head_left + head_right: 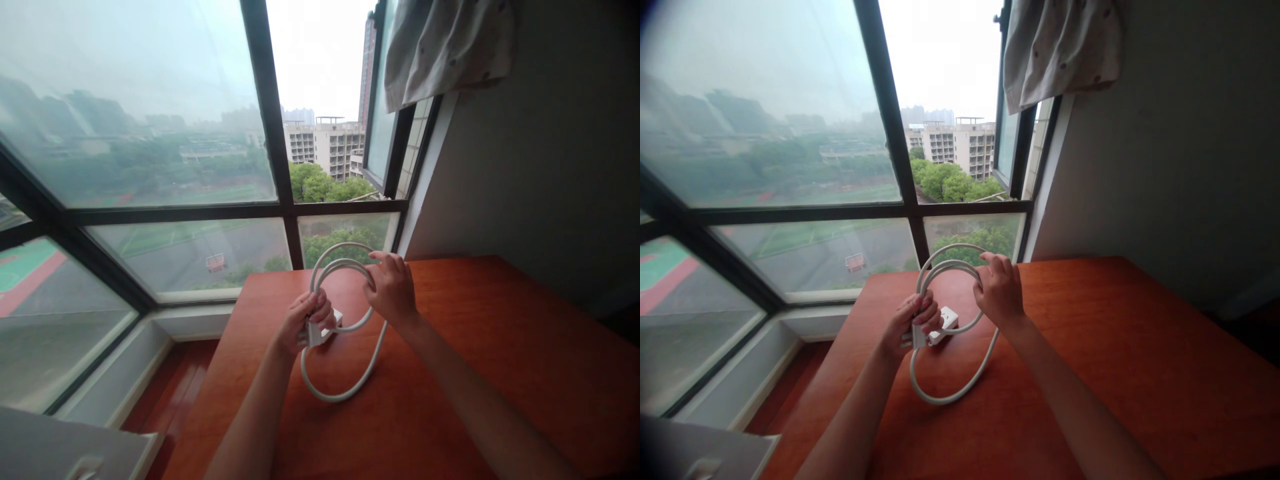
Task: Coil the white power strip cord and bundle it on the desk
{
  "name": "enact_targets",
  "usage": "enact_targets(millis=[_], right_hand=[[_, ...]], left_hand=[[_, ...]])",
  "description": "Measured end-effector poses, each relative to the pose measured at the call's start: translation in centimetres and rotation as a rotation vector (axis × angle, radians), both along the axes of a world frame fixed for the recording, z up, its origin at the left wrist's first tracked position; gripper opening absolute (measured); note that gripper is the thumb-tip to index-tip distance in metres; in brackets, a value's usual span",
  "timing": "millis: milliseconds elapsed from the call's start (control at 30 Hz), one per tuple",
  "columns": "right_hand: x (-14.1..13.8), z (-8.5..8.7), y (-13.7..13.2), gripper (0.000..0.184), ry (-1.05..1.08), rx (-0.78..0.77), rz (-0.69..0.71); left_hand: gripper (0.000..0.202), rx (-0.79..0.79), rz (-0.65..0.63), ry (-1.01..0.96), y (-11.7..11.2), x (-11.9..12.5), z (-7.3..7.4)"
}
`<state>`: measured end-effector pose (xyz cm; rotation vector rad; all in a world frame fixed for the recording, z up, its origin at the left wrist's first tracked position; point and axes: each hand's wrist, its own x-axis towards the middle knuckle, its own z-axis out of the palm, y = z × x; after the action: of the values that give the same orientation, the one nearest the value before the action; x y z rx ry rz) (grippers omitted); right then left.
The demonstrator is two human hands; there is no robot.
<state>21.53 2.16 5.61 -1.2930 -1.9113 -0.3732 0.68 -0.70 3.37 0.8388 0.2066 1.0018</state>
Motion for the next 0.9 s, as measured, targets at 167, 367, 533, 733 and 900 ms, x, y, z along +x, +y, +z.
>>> enact_targets(millis=[167, 367, 533, 733, 900], right_hand=[[0.9, 0.3, 2.1, 0.062, 0.093, -0.02, 0.141], [1.5, -0.2, 4.1, 0.039, 0.175, -0.297, 0.302], [1.6, 0.1, 4.0, 0.025, 0.172, -0.322, 0.292], [2.3, -0.1, 4.3, 0.014, 0.157, -0.318, 0.305], [2.5, 0.1, 4.0, 0.011, 0.203, -0.301, 0.296]], left_hand=[[0.023, 0.029, -0.097, 0.046, -0.3, 0.3, -0.1], [0.022, 0.048, -0.042, 0.112, -0.2, 0.9, -0.6], [0.016, 0.048, -0.003, 0.142, -0.4, 1.6, -0.6], [0.02, -0.024, -0.023, 0.07, 0.0, 1.9, -1.0], [0.038, -0.114, -0.061, 0.007, 0.6, 2.1, -1.6]])
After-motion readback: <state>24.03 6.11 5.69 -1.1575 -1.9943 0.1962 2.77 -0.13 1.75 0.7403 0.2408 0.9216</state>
